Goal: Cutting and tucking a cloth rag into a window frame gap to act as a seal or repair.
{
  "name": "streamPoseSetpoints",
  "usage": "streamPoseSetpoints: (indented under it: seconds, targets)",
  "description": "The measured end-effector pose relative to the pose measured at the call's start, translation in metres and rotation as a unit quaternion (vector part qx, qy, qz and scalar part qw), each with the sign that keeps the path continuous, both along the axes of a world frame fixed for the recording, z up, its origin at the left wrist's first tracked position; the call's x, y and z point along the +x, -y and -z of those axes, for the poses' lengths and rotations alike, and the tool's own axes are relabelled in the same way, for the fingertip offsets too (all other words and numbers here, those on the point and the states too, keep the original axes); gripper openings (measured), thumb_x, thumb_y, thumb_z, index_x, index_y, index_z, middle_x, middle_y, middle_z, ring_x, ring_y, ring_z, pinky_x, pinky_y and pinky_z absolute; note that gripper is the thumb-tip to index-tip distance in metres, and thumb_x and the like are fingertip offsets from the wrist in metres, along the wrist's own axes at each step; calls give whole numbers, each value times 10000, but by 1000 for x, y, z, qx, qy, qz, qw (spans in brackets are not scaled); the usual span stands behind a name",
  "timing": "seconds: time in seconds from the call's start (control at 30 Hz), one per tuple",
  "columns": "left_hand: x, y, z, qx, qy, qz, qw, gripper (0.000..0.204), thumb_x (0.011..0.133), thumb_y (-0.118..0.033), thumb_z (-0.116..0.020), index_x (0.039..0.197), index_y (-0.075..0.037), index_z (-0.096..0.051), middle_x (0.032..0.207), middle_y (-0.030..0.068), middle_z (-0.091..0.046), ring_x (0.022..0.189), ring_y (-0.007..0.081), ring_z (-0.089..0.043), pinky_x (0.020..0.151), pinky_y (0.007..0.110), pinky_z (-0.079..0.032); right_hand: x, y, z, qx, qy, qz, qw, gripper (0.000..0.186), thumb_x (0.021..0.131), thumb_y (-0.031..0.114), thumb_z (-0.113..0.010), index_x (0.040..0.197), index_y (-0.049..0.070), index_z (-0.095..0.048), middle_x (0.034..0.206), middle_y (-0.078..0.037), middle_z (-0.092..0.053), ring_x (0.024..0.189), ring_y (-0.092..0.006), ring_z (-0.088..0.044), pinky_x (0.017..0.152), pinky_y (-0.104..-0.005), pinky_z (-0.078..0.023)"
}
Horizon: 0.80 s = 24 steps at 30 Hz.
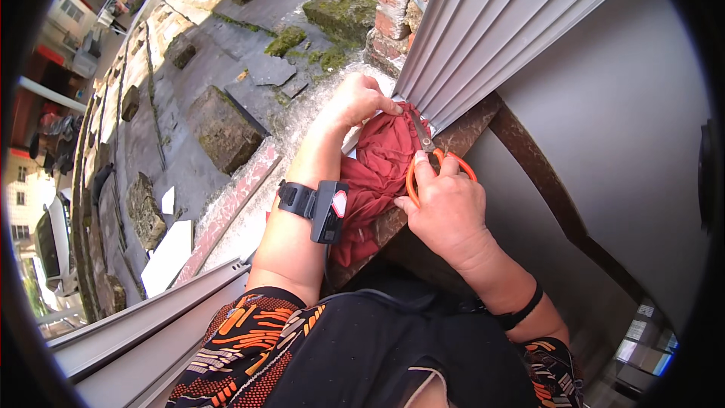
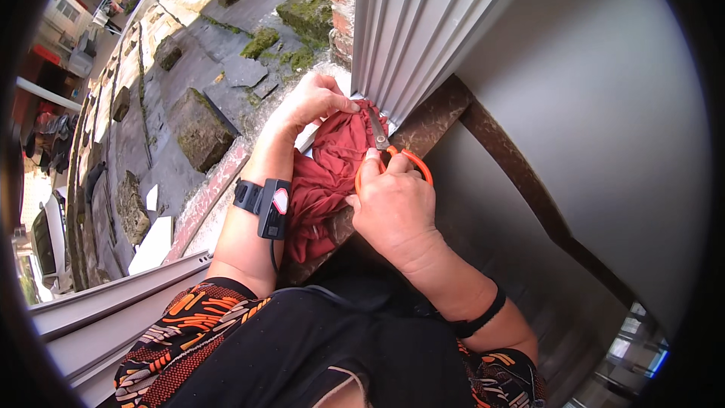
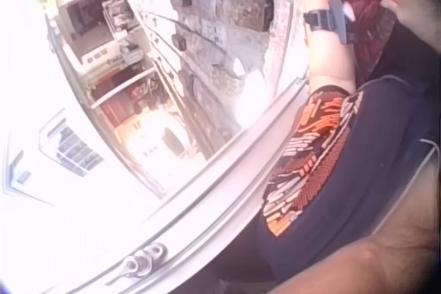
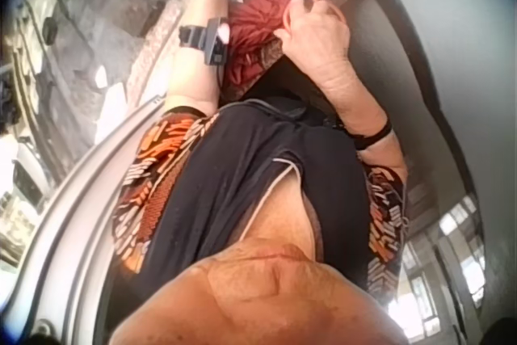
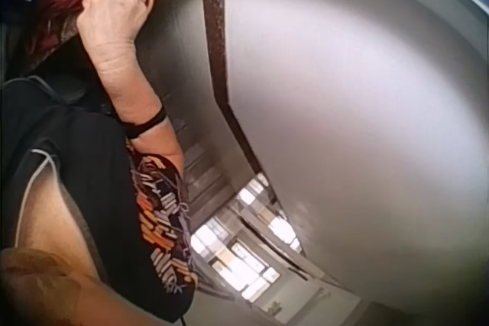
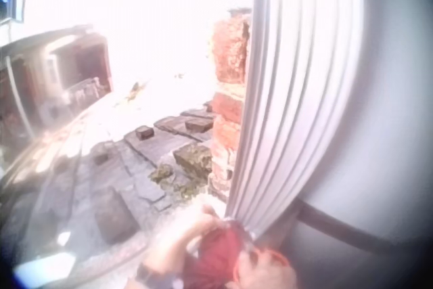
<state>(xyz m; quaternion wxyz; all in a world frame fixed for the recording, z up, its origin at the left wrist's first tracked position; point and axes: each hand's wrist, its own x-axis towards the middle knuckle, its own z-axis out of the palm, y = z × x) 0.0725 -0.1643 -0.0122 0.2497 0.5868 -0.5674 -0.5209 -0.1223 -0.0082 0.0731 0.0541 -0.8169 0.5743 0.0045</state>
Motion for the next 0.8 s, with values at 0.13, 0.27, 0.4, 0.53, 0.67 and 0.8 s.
streamPoseSetpoints:
  seconds: [0.13,0.27,0.4,0.53,0.67,0.8]
  targets:
    - [-11,3,-10,6,14,-3,1000,350,742,-323,-871,855,-29,-718,740,51,-649,683,168,-629,580,335,-508,16,12,11,-58,-17,3,998,698,812,415,-828,1362,33,-630,1037,-200,-642,771,-316,-718,695,-409,-588]
    - [-3,-1,-9,20,3,-22,1000,333,774,-309,-847,852,-12,-720,736,67,-652,674,174,-637,583,343,-527,-1,9,10,-21,30,-9,999,718,780,345,-861,1383,39,-620,1029,-209,-640,765,-319,-719,682,-415,-584]
    - [0,3,1,19,-18,-15,1000,334,793,-308,-836,853,0,-723,728,76,-656,668,179,-645,579,346,-538,-3,1,9,-28,21,-3,999,708,768,333,-870,1367,39,-636,1017,-204,-637,738,-323,-716,651,-416,-582]
    - [-9,7,-5,10,-3,-15,1000,329,804,-307,-828,852,2,-728,718,78,-655,651,179,-642,561,338,-531,7,13,16,-81,6,-25,996,586,792,250,-774,1307,-11,-673,976,-237,-650,739,-322,-699,661,-392,-572]
    - [-5,2,-1,2,-4,-33,999,356,775,-316,-846,803,11,-709,670,81,-634,585,179,-612,506,356,-501,-8,8,16,-39,38,-18,998,739,772,334,-864,1401,39,-613,1041,-214,-631,774,-330,-714,695,-425,-582]
    - [0,2,3,-8,-9,-31,999,381,755,-318,-852,791,31,-704,651,84,-630,561,180,-604,489,362,-495,-13,-12,-3,10,3,-5,1000,741,781,346,-865,1404,34,-613,1072,-230,-639,765,-325,-719,691,-419,-585]
